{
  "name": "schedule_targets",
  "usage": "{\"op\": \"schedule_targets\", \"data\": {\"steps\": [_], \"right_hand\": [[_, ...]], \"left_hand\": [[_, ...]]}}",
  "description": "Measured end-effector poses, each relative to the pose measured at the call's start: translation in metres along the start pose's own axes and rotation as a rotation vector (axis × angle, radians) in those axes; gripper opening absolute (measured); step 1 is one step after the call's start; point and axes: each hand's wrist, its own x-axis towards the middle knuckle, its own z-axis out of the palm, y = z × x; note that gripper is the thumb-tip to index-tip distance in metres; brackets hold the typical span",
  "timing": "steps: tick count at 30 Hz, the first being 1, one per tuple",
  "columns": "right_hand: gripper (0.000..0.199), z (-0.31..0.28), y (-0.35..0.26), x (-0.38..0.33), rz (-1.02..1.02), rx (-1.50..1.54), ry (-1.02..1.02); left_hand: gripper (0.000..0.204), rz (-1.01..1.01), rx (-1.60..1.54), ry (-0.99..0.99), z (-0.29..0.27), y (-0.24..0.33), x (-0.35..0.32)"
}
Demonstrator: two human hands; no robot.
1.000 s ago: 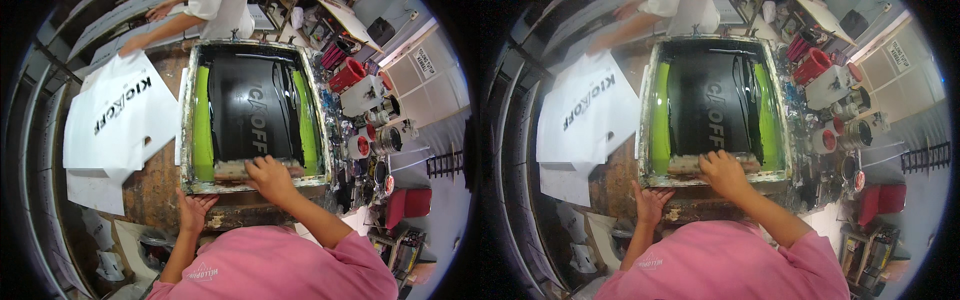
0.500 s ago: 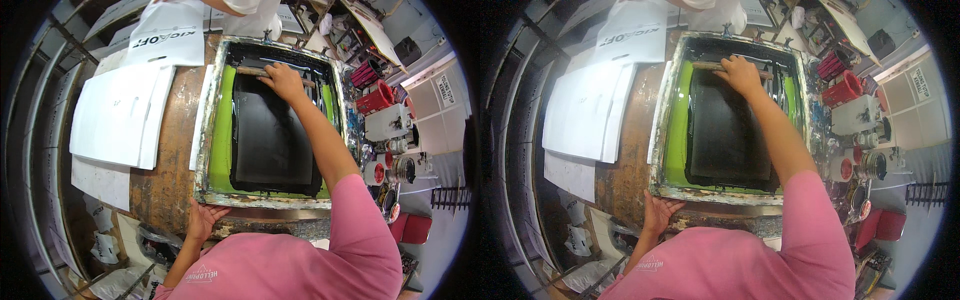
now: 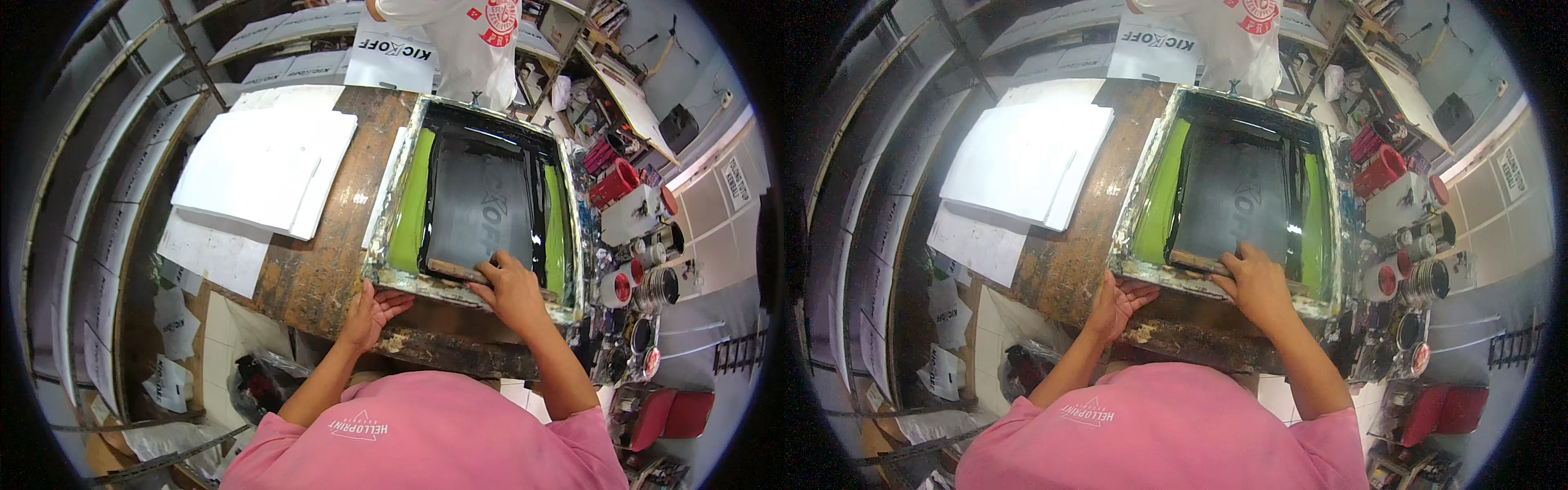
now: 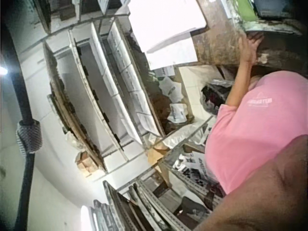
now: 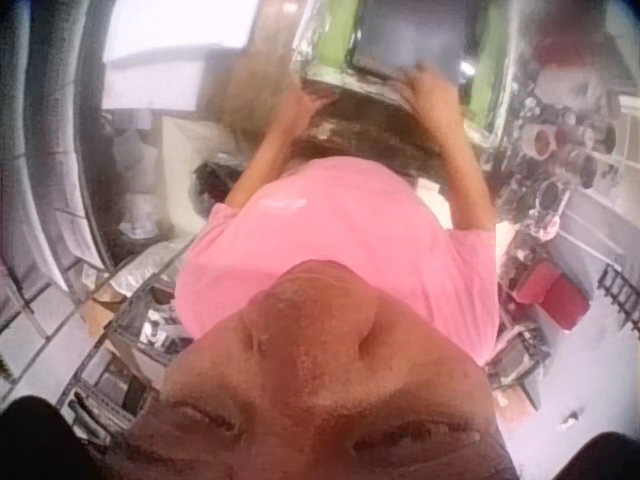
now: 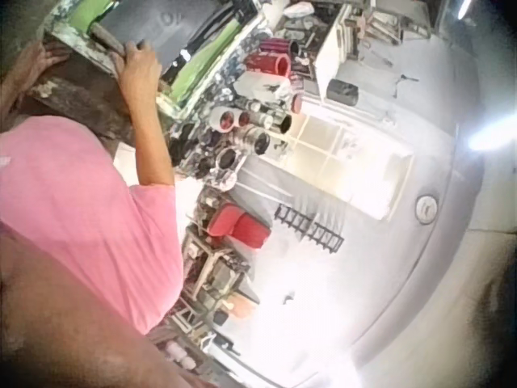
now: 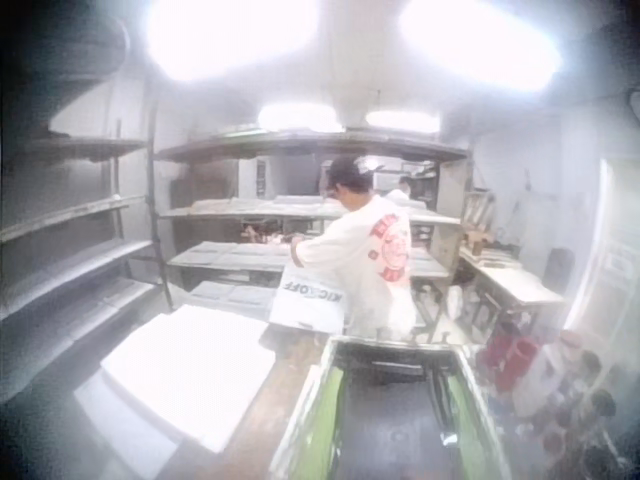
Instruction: The person applies ink to plastic bags by lowering a screen printing frame, pulling a squeegee across it, and then lifting the frame to remove the printed bag.
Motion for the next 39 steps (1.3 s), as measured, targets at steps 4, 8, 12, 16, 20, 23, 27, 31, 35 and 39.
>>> {"op": "schedule_targets", "data": {"steps": [4,8,12,16,20,23,27,31,35,39], "right_hand": [[0.036,-0.034,-0.028,-0.008,-0.094,-0.203,0.301],[0.032,-0.089,-0.042,0.033,-0.152,-0.374,0.612],[0.029,-0.130,-0.043,0.069,-0.188,-0.353,0.741],[0.036,-0.161,-0.039,0.088,-0.236,-0.396,0.731],[0.041,-0.183,-0.034,0.110,-0.211,-0.354,0.769],[0.043,-0.194,-0.029,0.123,-0.194,-0.348,0.770],[0.046,-0.212,-0.024,0.139,-0.203,-0.390,0.740],[0.053,-0.235,-0.034,0.150,-0.215,-0.256,0.727],[0.057,-0.249,-0.046,0.145,-0.054,-0.264,0.572],[0.053,-0.245,-0.038,0.153,-0.149,-0.320,0.669]], "left_hand": [[0.068,0.165,-0.167,-0.308,0.034,0.045,0.000],[0.093,0.318,-0.175,-0.475,0.078,0.099,0.021],[0.092,0.581,0.761,-0.291,0.089,0.109,0.043],[0.098,0.198,1.922,0.200,0.065,0.048,0.053],[0.106,0.172,2.083,0.246,0.035,0.000,0.059],[0.110,0.295,2.134,0.241,0.032,-0.005,0.061],[0.108,0.196,1.989,0.200,0.060,0.013,0.068],[0.078,0.637,1.590,0.181,0.102,0.042,0.097],[0.040,0.692,1.230,0.304,0.130,0.073,0.127],[0.038,0.765,1.124,0.459,0.116,0.087,0.123]]}}
